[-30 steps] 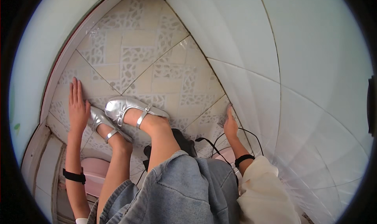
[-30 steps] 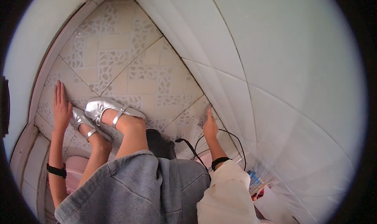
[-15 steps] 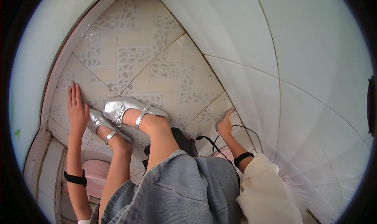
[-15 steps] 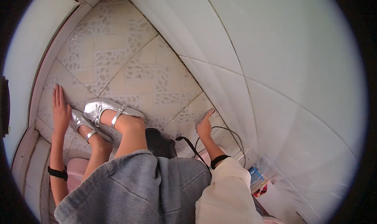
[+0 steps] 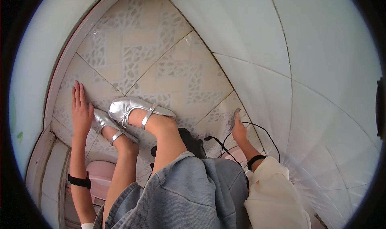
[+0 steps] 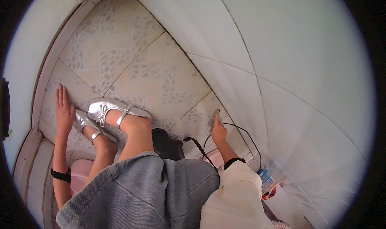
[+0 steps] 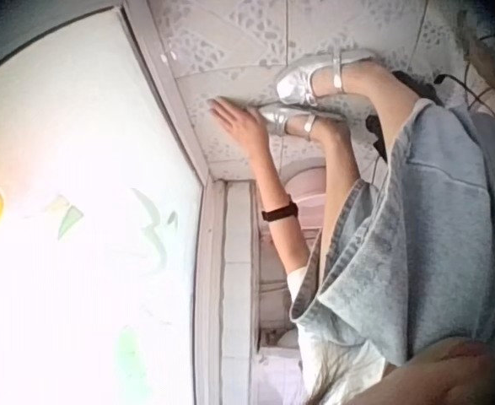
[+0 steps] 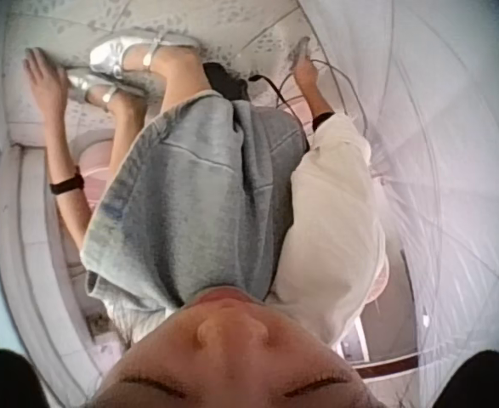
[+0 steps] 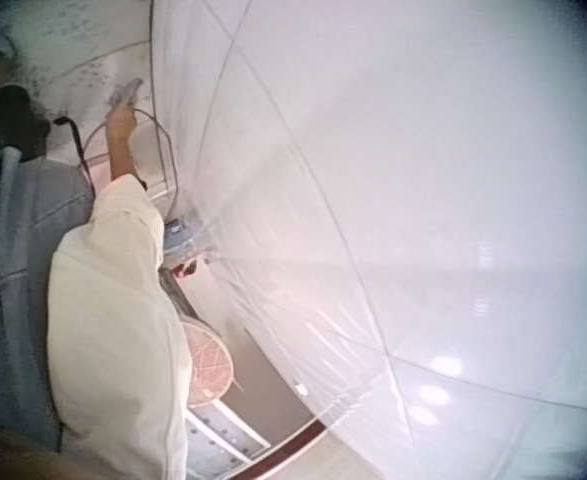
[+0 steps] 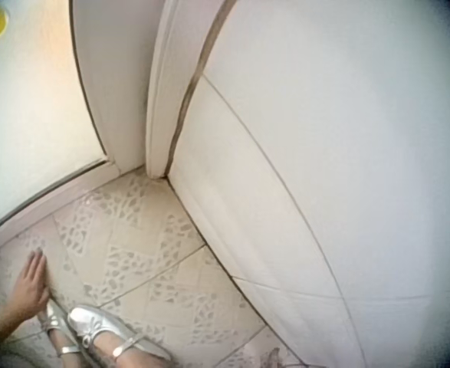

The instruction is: The person is cleaning a pink floor fan with a wet rag, using water from a pink bucket.

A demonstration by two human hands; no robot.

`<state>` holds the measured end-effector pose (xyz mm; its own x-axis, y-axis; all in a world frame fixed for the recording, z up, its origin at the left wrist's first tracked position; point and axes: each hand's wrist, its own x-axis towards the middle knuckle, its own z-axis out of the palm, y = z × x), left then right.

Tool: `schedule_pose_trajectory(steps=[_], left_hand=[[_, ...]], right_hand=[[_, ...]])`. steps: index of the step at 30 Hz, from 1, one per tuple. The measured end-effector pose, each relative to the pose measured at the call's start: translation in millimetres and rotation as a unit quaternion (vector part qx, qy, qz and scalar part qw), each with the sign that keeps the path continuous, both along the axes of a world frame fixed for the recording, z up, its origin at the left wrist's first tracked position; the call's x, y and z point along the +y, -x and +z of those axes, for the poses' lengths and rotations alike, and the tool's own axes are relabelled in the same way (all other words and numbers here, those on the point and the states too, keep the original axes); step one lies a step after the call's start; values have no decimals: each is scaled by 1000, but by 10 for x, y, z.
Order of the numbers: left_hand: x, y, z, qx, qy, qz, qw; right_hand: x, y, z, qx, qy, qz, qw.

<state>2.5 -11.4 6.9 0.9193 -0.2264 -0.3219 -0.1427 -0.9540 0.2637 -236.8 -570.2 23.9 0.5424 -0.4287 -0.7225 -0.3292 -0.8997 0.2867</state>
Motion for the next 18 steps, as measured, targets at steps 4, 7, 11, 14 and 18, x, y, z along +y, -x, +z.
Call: schedule_pose_trajectory(steps=[4, 7, 11, 14, 18], left_hand=[[69, 34, -83, -17, 12, 5, 1000], [78, 40, -61, -12, 4, 14, 1000], [58, 37, -56, -26, -17, -8, 999], [20, 8, -23, -24, -15, -13, 1000], [69, 42, -46, -8, -1, 6, 1000]], right_hand=[[177, -66, -38, 25, -16, -91, 995], [369, 85, 45, 5, -125, -10, 992], [381, 97, 145, 40, -140, 69, 987], [261, -36, -18, -96, -61, -126, 985], [145, -155, -74, -43, 8, -96, 994]])
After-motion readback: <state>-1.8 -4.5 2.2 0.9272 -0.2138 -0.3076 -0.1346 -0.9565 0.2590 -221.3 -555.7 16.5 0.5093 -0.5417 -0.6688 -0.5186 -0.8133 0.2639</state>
